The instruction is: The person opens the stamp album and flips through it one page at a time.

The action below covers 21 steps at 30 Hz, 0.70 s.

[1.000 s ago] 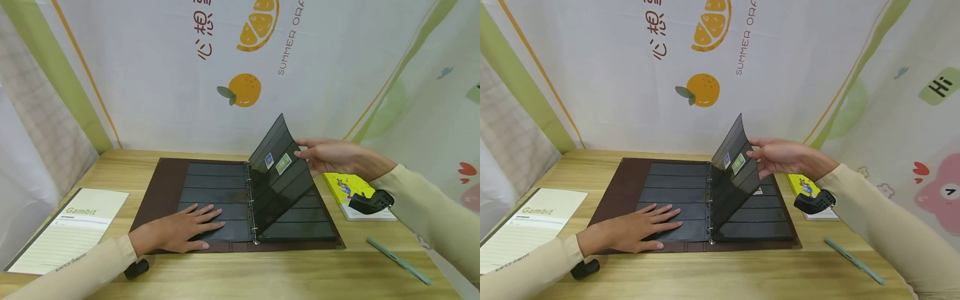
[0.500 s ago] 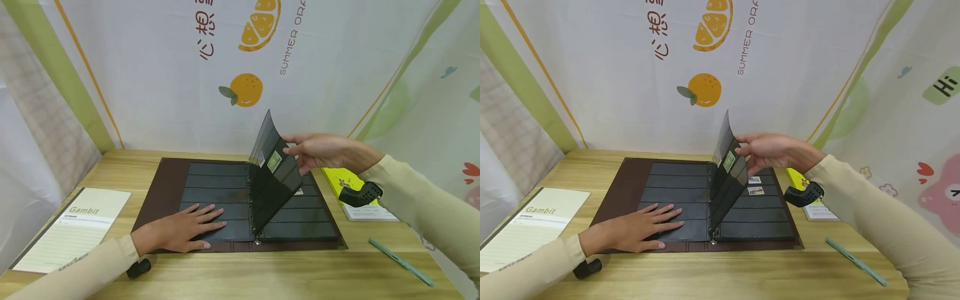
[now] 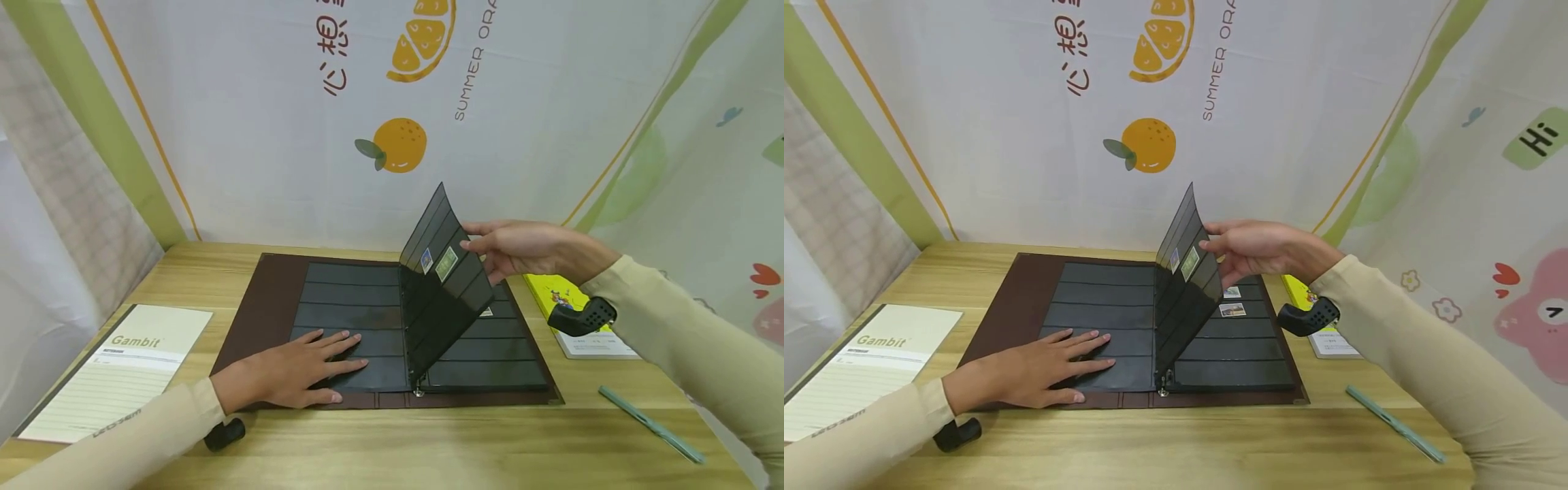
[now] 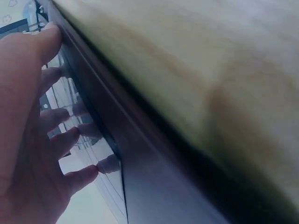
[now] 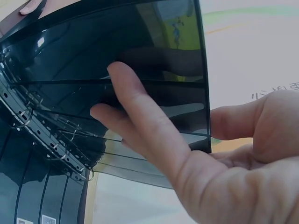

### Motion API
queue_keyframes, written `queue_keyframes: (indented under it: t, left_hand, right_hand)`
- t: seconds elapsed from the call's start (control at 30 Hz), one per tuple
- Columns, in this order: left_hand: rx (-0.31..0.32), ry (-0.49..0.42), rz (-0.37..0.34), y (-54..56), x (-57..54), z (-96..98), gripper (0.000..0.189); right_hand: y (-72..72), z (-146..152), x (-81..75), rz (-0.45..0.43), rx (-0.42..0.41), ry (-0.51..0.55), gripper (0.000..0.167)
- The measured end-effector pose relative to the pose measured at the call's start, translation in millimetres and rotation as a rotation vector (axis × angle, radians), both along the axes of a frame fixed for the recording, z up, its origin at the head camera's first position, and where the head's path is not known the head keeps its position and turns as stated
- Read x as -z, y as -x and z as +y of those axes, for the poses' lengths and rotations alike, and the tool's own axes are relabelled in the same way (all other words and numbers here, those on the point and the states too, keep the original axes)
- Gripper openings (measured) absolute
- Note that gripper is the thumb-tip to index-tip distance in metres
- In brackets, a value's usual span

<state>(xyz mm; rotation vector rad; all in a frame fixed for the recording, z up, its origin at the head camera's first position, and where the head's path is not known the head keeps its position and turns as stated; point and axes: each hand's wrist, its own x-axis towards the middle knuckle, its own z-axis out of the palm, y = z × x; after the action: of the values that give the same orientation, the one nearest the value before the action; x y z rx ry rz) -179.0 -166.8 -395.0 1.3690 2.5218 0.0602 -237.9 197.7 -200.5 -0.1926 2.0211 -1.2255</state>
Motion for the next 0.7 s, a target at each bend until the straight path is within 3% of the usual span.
queue_keyframes:
  t: [0.1, 0.17, 0.23, 0.33, 0.37, 0.4, 0.47, 0.53, 0.6, 0.7]
  left_hand:
    - [-0.060, -0.035, -0.035, -2.7, -6.4, 8.1, 0.063]
    - [-0.130, -0.136, -0.126, -6.7, -13.4, 20.8, 0.065]
    - [-0.241, -0.306, -0.292, -13.2, -26.5, 41.0, 0.066]
    - [-0.425, -0.660, -0.627, -23.1, -57.3, 78.5, 0.064]
    - [-0.481, -0.762, -0.706, -25.9, -70.2, 91.0, 0.064]
    - [-0.526, -0.840, -0.733, -28.8, -82.8, 102.4, 0.063]
    - [-0.545, -0.921, -0.674, -32.5, -105.3, 120.8, 0.062]
    - [-0.541, -0.902, -0.530, -34.8, -123.5, 134.1, 0.061]
    - [-0.519, -0.850, -0.380, -35.6, -135.1, 142.6, 0.062]
    - [-0.501, -0.817, -0.321, -35.6, -144.1, 149.7, 0.063]
  right_hand:
    - [-0.7, -2, -0.2, -0.004, -0.006, 0.014, 0.078]
    - [-1.5, -3, -0.9, -0.008, -0.018, 0.021, 0.079]
    - [-2.3, -4, -1.6, -0.015, -0.035, 0.035, 0.080]
    - [-2.9, -5, -2.1, -0.029, -0.064, 0.060, 0.080]
    - [-2.9, -5, -2.2, -0.031, -0.065, 0.068, 0.080]
    - [-3.0, -6, -2.2, -0.028, -0.071, 0.070, 0.080]
    - [-2.9, -8, -2.4, -0.018, -0.078, 0.061, 0.080]
    - [-3.1, -11, -2.3, -0.019, -0.085, 0.064, 0.080]
    - [-3.4, -14, -2.3, -0.023, -0.095, 0.070, 0.081]
    - [-4.5, -19, -2.3, -0.051, -0.098, 0.102, 0.080]
